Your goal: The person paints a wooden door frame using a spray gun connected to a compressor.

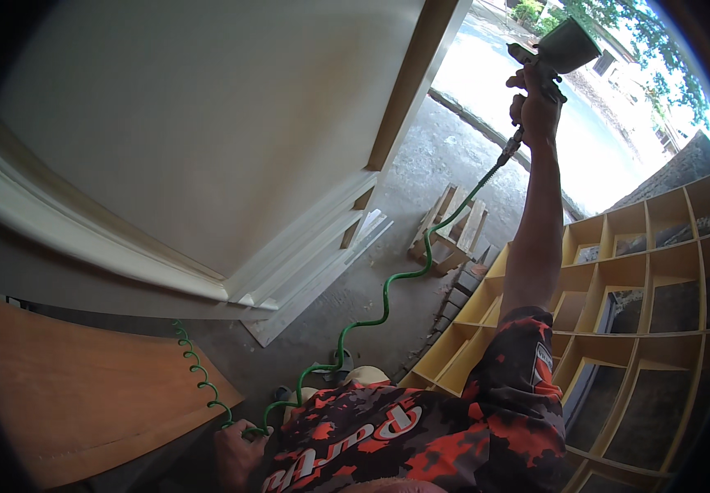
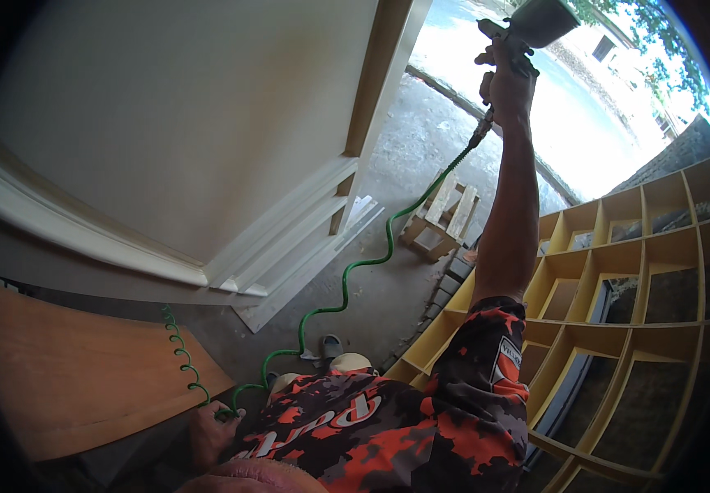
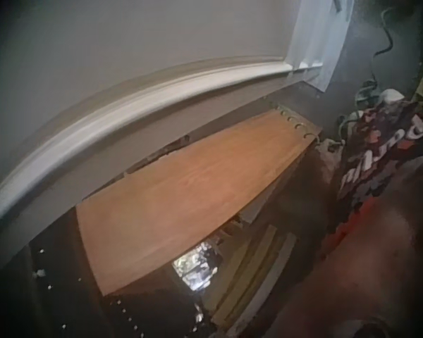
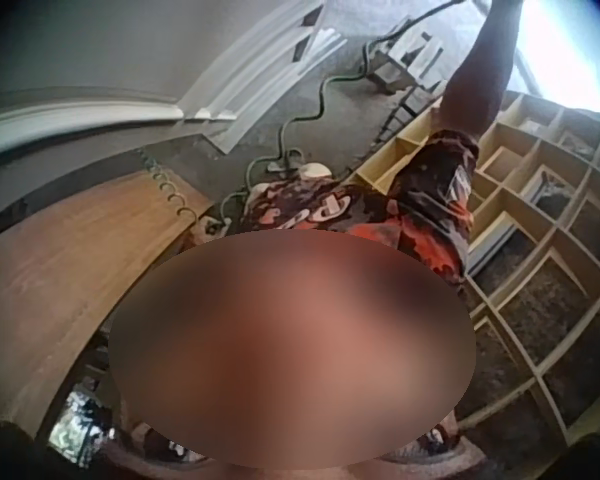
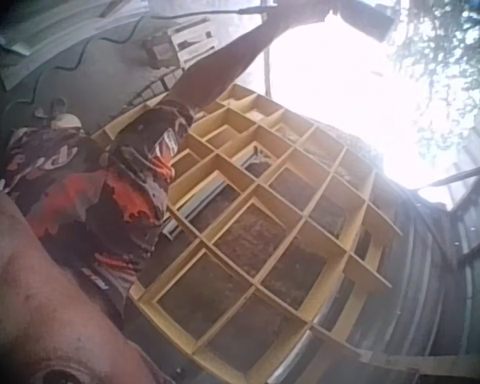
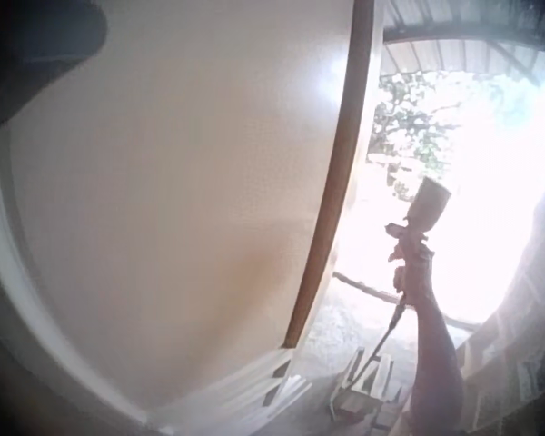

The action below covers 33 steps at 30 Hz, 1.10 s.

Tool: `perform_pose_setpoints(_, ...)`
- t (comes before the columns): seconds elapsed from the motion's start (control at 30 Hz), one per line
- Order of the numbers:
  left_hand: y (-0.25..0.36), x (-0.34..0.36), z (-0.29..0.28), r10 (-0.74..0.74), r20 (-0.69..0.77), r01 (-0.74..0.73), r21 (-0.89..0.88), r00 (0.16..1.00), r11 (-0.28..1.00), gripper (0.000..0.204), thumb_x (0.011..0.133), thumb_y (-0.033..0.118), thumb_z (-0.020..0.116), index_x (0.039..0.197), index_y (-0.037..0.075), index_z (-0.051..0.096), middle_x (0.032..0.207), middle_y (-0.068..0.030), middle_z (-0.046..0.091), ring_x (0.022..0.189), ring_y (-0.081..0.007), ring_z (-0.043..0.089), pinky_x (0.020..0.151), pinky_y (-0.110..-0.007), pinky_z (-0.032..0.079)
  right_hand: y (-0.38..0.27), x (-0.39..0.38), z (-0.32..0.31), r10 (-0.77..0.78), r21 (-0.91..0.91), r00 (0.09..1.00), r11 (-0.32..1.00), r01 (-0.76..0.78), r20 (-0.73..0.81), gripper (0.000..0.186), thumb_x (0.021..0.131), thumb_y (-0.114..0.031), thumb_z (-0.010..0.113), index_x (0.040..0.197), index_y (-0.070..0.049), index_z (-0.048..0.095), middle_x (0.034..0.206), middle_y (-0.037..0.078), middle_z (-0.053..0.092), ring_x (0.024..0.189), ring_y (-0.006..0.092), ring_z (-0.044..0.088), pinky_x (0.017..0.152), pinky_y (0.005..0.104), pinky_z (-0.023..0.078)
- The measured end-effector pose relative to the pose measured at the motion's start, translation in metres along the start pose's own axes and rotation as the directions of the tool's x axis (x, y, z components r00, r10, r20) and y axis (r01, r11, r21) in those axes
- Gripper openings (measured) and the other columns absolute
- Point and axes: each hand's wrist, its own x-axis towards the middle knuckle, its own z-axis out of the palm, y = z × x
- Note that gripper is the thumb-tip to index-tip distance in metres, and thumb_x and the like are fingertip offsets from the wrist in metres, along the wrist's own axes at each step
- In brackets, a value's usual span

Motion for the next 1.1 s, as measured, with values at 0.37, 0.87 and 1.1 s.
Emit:
perform_pose_setpoints(0.37, -0.016, -0.001, -0.006, 0.019, 0.003, -0.019, -0.012, 1.0, 1.0, 0.037, 0.081, 0.03, 0.091, 0.082, -0.002, 0.071, 0.068, -0.0124, 0.07, 0.061, -0.0202, 0.066, 0.059, -0.037, 0.051, -0.036, -0.047, 0.02, 0.071, 0.032, 0.992, 0.997, -0.074, 0.101, 0.043, 0.105, -0.037, 0.07, 0.073, -0.012, 0.057, 0.055, -0.003, 0.048, 0.038, 0.008, 0.042, 0.037, 0.027, 0.03)
perform_pose_setpoints(0.87, -0.11, -0.013, -0.053, 0.054, 0.004, -0.054, 0.088, 0.999, 0.995, 0.038, 0.08, 0.032, 0.092, 0.082, 0.0, 0.071, 0.072, -0.0151, 0.073, 0.067, -0.0323, 0.073, 0.064, -0.043, 0.054, -0.102, -0.172, 0.092, 0.05, 0.03, 0.972, 0.998, -0.059, 0.23, 0.04, 0.108, -0.033, 0.065, 0.075, -0.009, 0.059, 0.052, -0.003, 0.047, 0.037, 0.0077, 0.041, 0.038, 0.0275, 0.027)
perform_pose_setpoints(1.1, -0.169, -0.016, -0.066, 0.019, 0.008, -0.02, 0.063, 1.0, 0.998, 0.036, 0.08, 0.031, 0.091, 0.084, 0.001, 0.071, 0.074, -0.0151, 0.074, 0.07, -0.0322, 0.074, 0.066, -0.043, 0.055, -0.137, -0.235, 0.133, 0.048, 0.008, 0.973, 0.999, -0.051, 0.227, 0.052, 0.108, -0.041, 0.062, 0.067, -0.011, 0.051, 0.047, 0.0, 0.042, 0.035, 0.0099, 0.038, 0.037, 0.0294, 0.025)
